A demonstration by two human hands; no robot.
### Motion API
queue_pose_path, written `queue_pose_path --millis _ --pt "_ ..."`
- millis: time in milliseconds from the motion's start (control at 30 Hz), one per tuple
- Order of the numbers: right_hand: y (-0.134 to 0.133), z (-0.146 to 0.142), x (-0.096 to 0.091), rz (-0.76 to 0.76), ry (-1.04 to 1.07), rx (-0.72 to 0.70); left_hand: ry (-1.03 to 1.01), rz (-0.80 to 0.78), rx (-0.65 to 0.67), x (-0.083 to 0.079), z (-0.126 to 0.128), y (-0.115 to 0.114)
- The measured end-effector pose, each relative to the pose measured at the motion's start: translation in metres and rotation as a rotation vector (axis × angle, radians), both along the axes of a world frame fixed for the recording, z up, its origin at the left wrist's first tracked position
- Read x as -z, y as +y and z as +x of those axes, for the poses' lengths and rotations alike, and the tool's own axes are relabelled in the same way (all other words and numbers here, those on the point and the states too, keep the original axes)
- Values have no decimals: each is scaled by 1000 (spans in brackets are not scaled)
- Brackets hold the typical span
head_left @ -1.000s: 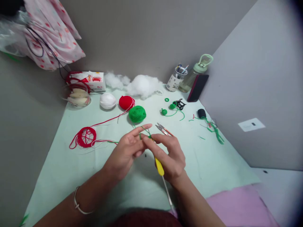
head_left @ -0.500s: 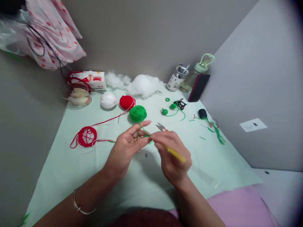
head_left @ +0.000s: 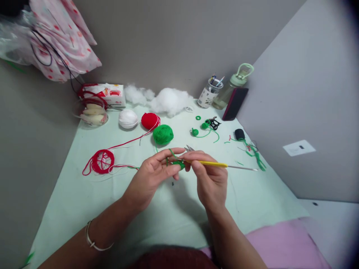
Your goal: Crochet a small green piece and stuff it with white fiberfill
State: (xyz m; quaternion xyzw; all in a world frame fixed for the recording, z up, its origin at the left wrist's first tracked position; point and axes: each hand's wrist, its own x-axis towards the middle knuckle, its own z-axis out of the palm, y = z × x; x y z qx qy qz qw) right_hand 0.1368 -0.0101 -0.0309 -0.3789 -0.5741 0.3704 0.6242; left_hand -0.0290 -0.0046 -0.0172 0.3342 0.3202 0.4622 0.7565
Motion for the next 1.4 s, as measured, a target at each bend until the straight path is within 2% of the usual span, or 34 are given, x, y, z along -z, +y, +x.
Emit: queue_pose_path --millis 200,400,467,600,667,733,800,867,967,1033,1100,1200,1300,1367,1400 --pt "3 3 -1 -103 121 -5 95 32 -27 2 -3 1" --pt "-2 1 -6 -50 65 11 178 95 -65 2 -6 0" --pt "-6 2 -6 33 -81 59 248 128 -101 2 -5 -1" --pt "-11 4 0 326 -487 128 413 211 -228 2 0 -3" --pt "-12 5 4 475 -673 188 348 168 -235 1 2 -4" --pt "-12 5 8 560 -778 244 175 37 -153 1 2 -4" --pt "-11 4 9 533 -706 256 7 -109 -46 0 0 -2" --pt "-10 3 6 391 -472 227 -83 -185 -2 -2 -3 0" --pt "-5 3 -1 147 -89 125 -105 -170 -26 -3 -7 4" --pt "-2 2 -5 73 -6 61 -64 -138 -20 -3 -7 4" --pt "0 0 -7 65 -51 36 9 -102 -34 -3 -5 3" --pt "-4 -2 -5 114 -200 75 102 -39 -100 -1 -1 -1" --pt "-11 -3 3 307 -465 183 71 -56 -119 1 2 -3" --pt "-14 -2 6 441 -596 235 -3 -125 -58 1 3 -2" --pt "-14 -1 6 457 -595 235 -45 -162 -13 1 2 -1"
